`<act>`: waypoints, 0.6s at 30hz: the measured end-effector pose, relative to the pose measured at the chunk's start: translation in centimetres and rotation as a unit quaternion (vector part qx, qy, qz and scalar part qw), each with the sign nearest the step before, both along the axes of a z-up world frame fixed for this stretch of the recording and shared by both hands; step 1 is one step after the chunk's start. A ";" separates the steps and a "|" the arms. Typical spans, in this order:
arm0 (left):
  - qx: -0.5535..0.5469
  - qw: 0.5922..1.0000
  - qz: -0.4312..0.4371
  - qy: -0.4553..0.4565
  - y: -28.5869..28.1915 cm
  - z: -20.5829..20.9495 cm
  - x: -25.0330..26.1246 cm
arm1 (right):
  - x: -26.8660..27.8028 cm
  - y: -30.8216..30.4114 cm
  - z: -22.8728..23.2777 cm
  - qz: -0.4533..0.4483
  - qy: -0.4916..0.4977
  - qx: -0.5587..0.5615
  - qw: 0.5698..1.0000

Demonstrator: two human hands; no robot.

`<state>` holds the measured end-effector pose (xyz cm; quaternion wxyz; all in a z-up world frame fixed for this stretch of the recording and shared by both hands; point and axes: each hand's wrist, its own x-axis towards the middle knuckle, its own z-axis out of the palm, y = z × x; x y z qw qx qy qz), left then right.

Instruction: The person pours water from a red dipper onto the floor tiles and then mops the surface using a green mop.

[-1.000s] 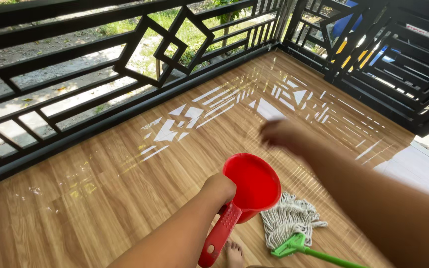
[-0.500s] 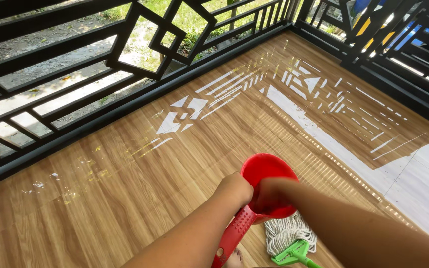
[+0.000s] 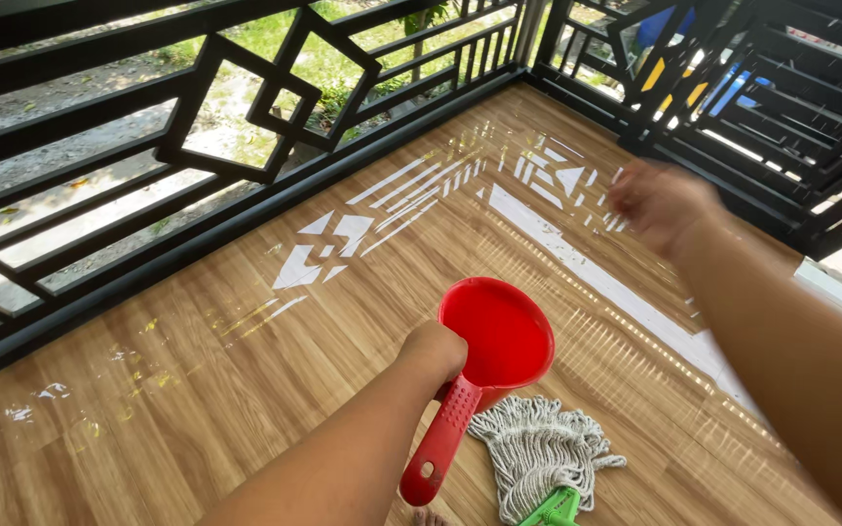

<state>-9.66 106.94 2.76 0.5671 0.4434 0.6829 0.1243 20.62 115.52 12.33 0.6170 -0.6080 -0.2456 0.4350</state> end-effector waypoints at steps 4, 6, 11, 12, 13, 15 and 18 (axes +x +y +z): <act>0.029 0.995 -0.078 0.063 -0.2 -0.8 0.8 | -8.2 -5.4 -9.5 0.302 -0.237 -0.149 0.911; 0.054 0.988 -0.110 0.097 -0.6 -1.2 1.3 | -10.7 -7.4 -14.8 0.439 -0.193 -0.133 0.867; 0.070 0.982 -0.131 0.120 -3.5 -1.9 1.4 | -12.1 -8.2 -22.4 0.526 -0.191 -0.235 0.795; 0.091 0.975 -0.142 0.144 -4.0 -2.2 1.2 | -12.5 -8.1 -23.4 0.542 -0.194 -0.246 0.780; 0.085 0.977 -0.132 0.143 -4.6 -2.5 0.9 | -13.0 -8.3 -24.4 0.560 -0.198 -0.259 0.761; 0.064 0.984 -0.105 0.131 -5.6 -3.2 0.0 | -14.2 -8.6 -26.1 0.601 -0.205 -0.278 0.721; 0.085 0.980 -0.087 0.155 -7.8 -4.3 -2.5 | -17.1 -8.5 -27.5 0.667 -0.225 -0.298 0.645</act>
